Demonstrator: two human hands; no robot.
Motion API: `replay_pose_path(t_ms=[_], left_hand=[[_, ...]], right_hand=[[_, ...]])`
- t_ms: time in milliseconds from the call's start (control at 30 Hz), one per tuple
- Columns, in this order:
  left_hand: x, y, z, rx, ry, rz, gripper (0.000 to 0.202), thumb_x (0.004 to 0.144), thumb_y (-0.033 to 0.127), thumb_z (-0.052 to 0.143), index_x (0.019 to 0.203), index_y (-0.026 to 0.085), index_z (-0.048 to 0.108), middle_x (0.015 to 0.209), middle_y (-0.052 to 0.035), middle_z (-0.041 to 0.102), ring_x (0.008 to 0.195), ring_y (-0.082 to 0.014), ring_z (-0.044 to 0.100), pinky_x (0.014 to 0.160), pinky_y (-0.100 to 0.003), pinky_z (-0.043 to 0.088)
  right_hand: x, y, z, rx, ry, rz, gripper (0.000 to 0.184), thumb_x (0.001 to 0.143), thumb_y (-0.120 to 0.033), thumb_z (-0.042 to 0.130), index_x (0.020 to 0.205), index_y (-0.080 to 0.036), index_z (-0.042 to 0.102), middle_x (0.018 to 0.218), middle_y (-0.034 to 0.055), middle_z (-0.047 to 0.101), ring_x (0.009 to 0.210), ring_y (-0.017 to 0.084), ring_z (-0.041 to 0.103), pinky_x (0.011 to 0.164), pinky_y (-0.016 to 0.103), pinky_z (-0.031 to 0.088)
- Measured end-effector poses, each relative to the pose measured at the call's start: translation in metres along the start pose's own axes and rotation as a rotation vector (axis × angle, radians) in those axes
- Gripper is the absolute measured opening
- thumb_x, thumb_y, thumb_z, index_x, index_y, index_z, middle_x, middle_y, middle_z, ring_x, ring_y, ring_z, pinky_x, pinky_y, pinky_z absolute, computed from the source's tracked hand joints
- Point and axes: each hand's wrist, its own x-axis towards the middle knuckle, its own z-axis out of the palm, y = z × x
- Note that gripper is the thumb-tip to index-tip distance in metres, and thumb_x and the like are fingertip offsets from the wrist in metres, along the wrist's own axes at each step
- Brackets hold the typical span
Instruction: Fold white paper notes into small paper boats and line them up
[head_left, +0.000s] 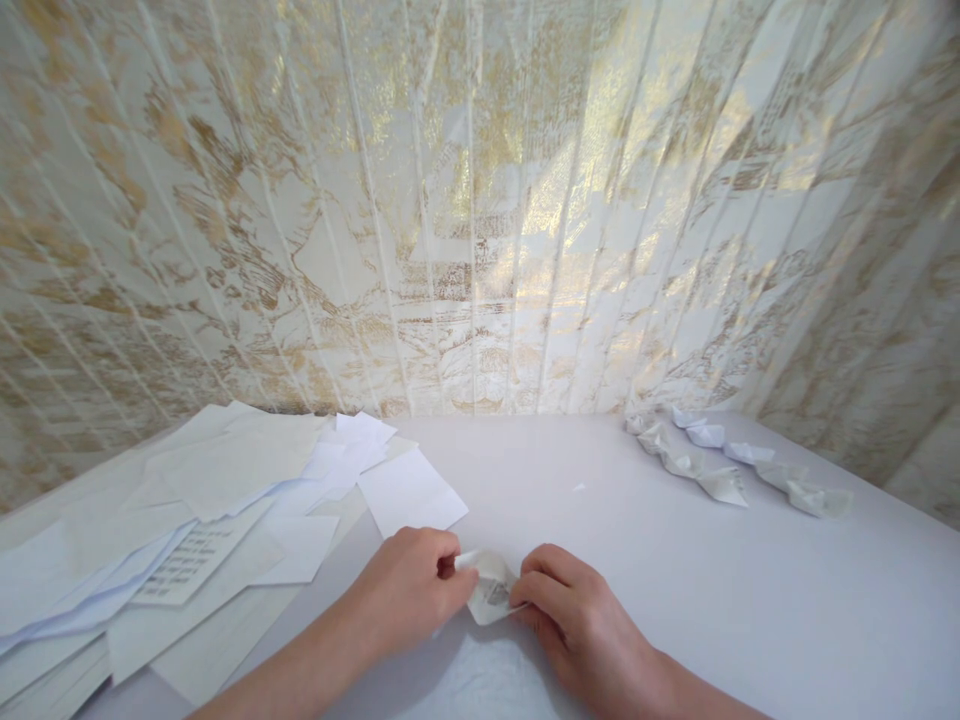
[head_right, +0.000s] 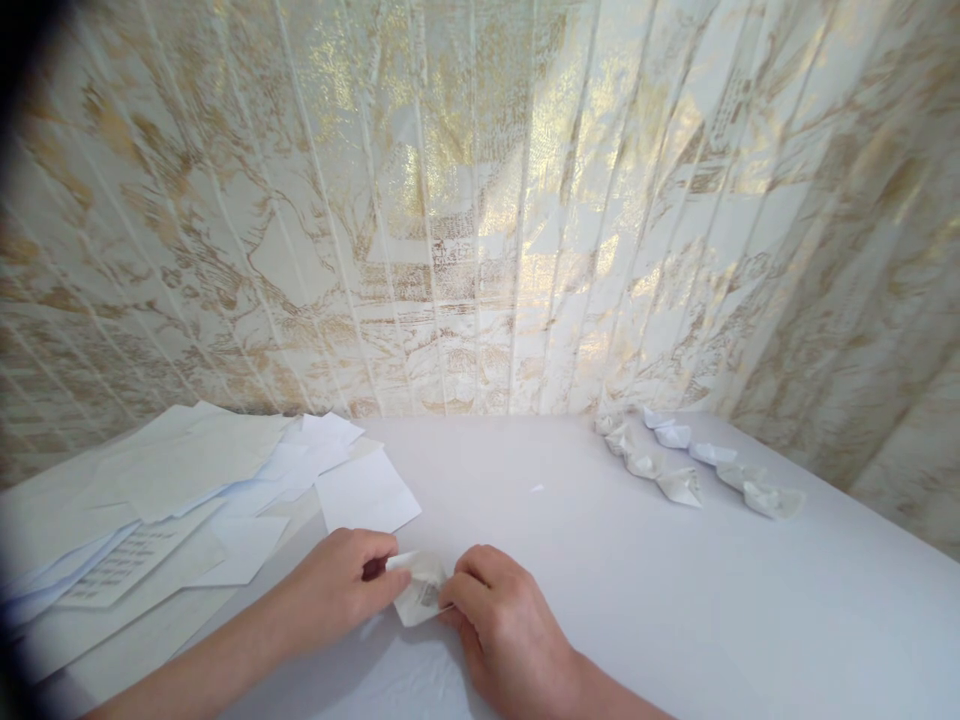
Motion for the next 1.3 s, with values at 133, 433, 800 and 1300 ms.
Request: replay_pose_path(t_ms=[133, 433, 800, 1300], left_hand=[[0.0, 0.0, 0.003, 0.051, 0.012, 0.019, 0.026, 0.07, 0.024, 0.04, 0.046, 0.02, 0.032, 0.046, 0.0053, 0.031, 0.047, -0.0111, 0.034, 0.046, -0.023, 0.018], [0.002, 0.005, 0.004, -0.029, 0.017, 0.031, 0.034, 0.076, 0.03, 0.034, 0.045, 0.02, 0.027, 0.046, 0.0049, 0.029, 0.048, -0.0121, 0.034, 0.048, -0.024, 0.022], [-0.003, 0.002, 0.014, -0.239, 0.016, 0.023, 0.042, 0.08, 0.051, 0.028, 0.05, 0.021, 0.031, 0.048, 0.0065, 0.025, 0.048, -0.0118, 0.029, 0.047, -0.024, 0.022], [0.0, -0.002, 0.027, -0.003, -0.026, 0.062, 0.034, 0.076, 0.044, 0.037, 0.051, 0.021, 0.033, 0.049, 0.0064, 0.034, 0.049, -0.0119, 0.034, 0.048, -0.023, 0.023]], right_hand=[[0.0, -0.002, 0.001, -0.012, -0.026, -0.048, 0.023, 0.079, -0.004, 0.04, 0.08, -0.016, 0.059, 0.074, 0.0067, 0.058, 0.064, 0.016, 0.052, 0.057, 0.023, 0.043], [0.001, 0.003, 0.002, -0.141, 0.044, -0.17, 0.024, 0.07, 0.0, 0.035, 0.067, -0.017, 0.052, 0.062, 0.0045, 0.056, 0.056, 0.016, 0.046, 0.052, 0.024, 0.037], [-0.008, 0.013, -0.023, -0.132, 0.106, -0.007, 0.022, 0.083, -0.009, 0.039, 0.074, -0.017, 0.059, 0.072, 0.0067, 0.059, 0.066, 0.016, 0.053, 0.059, 0.024, 0.043], [-0.116, 0.116, -0.133, -0.696, 0.286, 0.443, 0.027, 0.085, -0.032, 0.037, 0.077, -0.02, 0.06, 0.083, 0.0073, 0.066, 0.074, 0.021, 0.063, 0.067, 0.031, 0.048]])
